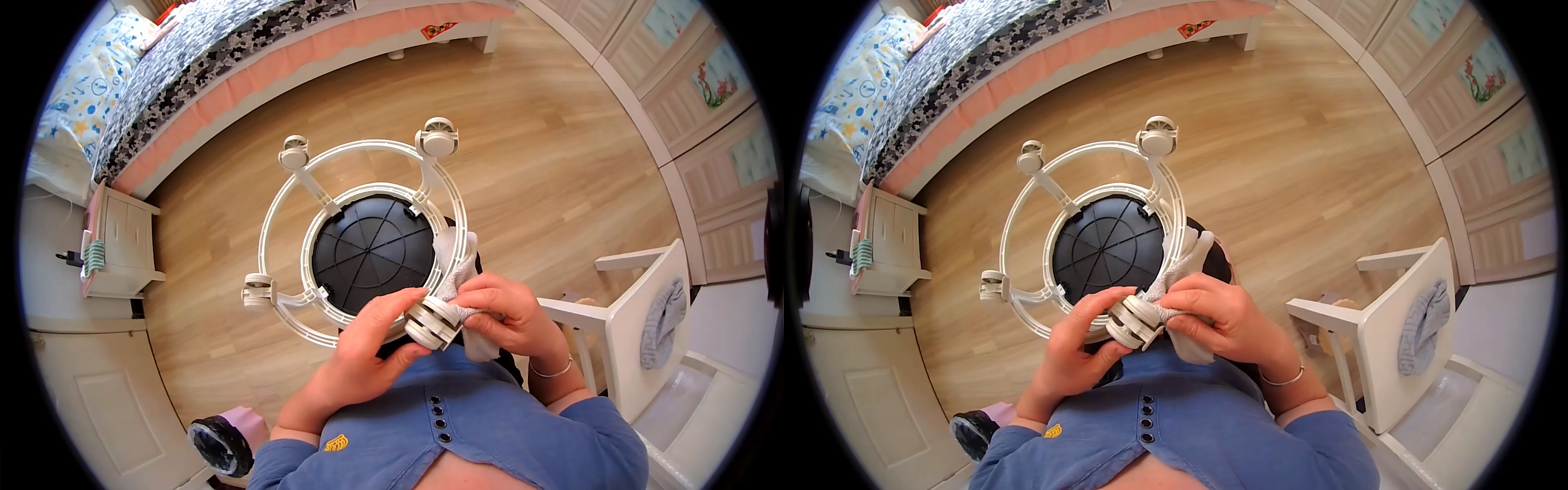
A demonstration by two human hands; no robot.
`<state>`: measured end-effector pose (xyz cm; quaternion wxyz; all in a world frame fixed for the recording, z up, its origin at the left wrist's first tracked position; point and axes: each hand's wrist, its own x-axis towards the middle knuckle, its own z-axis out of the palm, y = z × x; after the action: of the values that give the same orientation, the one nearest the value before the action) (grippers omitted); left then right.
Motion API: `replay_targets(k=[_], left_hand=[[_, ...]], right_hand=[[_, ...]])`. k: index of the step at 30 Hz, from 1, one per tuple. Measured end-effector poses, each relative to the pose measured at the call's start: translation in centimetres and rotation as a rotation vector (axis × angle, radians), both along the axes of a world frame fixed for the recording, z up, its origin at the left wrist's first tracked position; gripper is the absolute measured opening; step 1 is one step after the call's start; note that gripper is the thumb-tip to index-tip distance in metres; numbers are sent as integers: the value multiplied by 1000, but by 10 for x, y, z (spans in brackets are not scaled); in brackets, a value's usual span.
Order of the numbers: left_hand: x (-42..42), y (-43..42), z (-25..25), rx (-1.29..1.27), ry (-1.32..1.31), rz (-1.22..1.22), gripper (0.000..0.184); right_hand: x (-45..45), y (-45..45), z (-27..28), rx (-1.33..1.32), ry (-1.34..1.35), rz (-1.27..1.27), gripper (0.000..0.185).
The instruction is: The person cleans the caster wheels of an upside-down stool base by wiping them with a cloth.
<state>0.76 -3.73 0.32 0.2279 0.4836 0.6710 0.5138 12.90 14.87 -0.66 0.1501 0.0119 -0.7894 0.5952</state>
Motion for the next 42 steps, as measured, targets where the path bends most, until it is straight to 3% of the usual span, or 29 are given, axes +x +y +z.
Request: replay_targets(k=[2,4,6,9,12,15,19,21,23,33,35,36,38,39,42], left_hand=[[2,4,1,44,78,-75,58],[3,7,-6,94,155,-148,71],[11,12,-7,125,208,-71,74],[15,15,-17,166,212,70,69],[10,18,-13,167,293,9,62],[8,20,-9,178,309,-12,58],[9,23,-6,148,254,-22,56],[16,25,-7,54,3,1,56],[16,26,-7,58,15,-14,56],[18,33,-23,109,178,-17,56],[15,31,-18,96,125,-22,54],[13,30,-14,84,75,-23,51],[8,30,-5,62,11,-29,50],[6,30,-3,37,-63,-40,49],[5,31,-3,45,-72,-80,48]], right_hand=[[1,0,0,60,-9,0,19],[2,-5,-2,54,9,7,19],[4,-9,-3,49,23,13,19],[6,-11,-4,11,9,13,20],[9,-9,-1,-56,-21,26,19],[11,-4,8,-220,21,-199,20],[5,-1,17,-3,79,108,28],[4,-7,11,6,77,127,31],[2,-11,12,37,103,122,38],[0,-28,15,128,-57,-175,18],[-2,-30,6,-234,-258,-271,15],[-3,-29,0,-230,-255,-268,15],[-6,-23,-15,-934,-133,-177,18],[-7,-21,-20,-1051,-90,-135,20],[1,-23,-22,-985,-63,-230,21]])
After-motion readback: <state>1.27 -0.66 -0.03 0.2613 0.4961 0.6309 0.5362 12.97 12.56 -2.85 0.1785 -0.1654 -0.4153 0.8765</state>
